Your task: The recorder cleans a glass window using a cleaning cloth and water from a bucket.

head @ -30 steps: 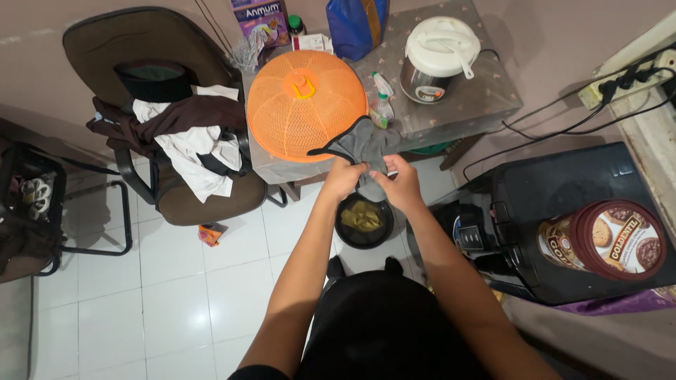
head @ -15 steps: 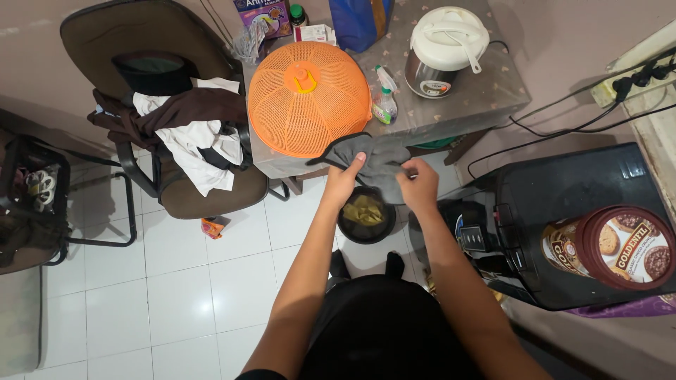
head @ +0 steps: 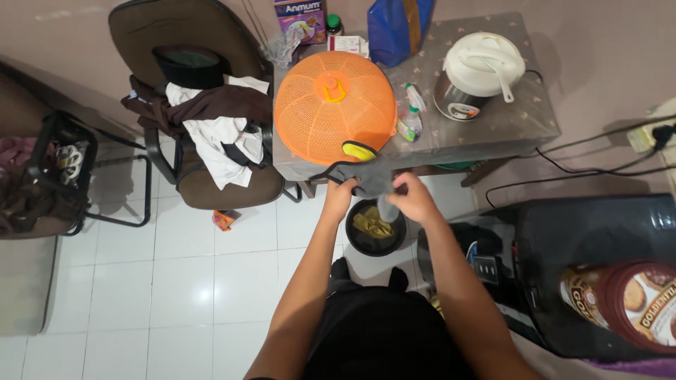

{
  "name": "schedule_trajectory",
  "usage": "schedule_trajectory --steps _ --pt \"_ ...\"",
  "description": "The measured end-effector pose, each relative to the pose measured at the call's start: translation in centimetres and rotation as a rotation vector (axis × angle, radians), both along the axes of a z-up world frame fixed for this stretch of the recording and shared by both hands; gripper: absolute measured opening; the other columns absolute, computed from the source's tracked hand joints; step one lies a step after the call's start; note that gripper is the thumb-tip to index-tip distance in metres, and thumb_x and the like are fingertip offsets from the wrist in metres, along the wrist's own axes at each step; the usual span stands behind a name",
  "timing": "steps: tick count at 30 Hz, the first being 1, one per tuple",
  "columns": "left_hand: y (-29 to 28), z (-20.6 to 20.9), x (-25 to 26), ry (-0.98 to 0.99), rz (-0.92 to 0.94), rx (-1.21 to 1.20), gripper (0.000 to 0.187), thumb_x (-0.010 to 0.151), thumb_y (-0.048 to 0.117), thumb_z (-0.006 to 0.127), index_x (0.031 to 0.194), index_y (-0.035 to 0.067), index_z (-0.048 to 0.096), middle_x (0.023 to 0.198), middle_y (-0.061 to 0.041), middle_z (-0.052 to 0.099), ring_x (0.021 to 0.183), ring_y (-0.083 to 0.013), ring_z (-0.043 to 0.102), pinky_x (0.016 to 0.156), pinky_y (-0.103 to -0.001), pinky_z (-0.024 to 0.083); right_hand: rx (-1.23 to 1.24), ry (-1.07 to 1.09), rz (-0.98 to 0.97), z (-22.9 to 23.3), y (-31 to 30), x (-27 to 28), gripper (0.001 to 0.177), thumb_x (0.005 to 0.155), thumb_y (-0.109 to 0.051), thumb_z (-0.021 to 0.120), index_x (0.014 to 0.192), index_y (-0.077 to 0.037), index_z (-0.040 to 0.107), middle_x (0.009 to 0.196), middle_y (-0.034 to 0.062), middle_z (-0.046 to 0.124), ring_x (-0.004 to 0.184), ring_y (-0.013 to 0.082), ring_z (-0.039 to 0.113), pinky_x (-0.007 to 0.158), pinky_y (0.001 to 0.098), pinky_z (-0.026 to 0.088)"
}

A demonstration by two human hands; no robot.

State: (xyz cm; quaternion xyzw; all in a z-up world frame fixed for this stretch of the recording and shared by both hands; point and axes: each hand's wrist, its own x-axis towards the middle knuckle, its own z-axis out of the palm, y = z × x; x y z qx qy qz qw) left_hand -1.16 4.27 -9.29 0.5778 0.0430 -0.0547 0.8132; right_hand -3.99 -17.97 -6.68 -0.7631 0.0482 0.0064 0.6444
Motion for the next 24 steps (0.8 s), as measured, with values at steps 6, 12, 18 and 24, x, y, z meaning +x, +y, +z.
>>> schedule_trajectory --steps 6,12,18,24 --pt "0.3 3.2 -0.3 0.031 -0.119 0.080 0.035 0.084 0.003 0.066 0.118 -0.002 0.064 0.109 -0.006 0.069 0.101 -0.0179 0.064 0.092 -0.030 0.049 -0.011 -0.006 0.200 6.1 0.8 1.7 0.088 0.069 -0.003 0.074 0.149 -0.016 0.040 0.146 0.0038 0.048 0.119 0.0190 0.060 0.081 0.0366 0.056" --pt "3.1 4.4 -0.2 -0.051 -0.047 0.147 0.025 0.099 0.009 0.065 0.121 0.000 0.062 0.109 -0.004 0.065 0.100 -0.0141 0.058 0.090 -0.029 0.047 -0.262 -0.083 0.206 4.4 1.4 2.2 0.021 0.094 -0.017 0.074 0.109 -0.003 0.070 0.105 0.0086 0.074 0.099 0.0175 0.070 0.079 0.0323 0.054" --pt "4.4 10.5 -0.2 -0.042 0.066 -0.107 0.019 0.101 0.015 0.056 0.115 0.004 0.063 0.103 -0.005 0.072 0.096 -0.0140 0.067 0.089 -0.027 0.051 -0.203 -0.033 0.422 2.7 2.3 1.2 0.024 0.090 -0.021 0.076 0.096 0.000 0.067 0.082 0.0045 0.071 0.077 0.0139 0.063 0.073 0.0309 0.052" --pt "6.4 8.9 0.3 -0.101 0.282 0.229 0.015 0.099 0.016 0.065 0.102 0.002 0.068 0.089 0.001 0.066 0.082 -0.0062 0.056 0.074 -0.025 0.045 -0.238 -0.017 0.165 1.7 0.9 2.5 0.038 0.099 -0.029 0.072 0.080 0.001 0.059 0.067 -0.0009 0.049 0.066 0.0098 0.042 0.057 0.0329 0.038"
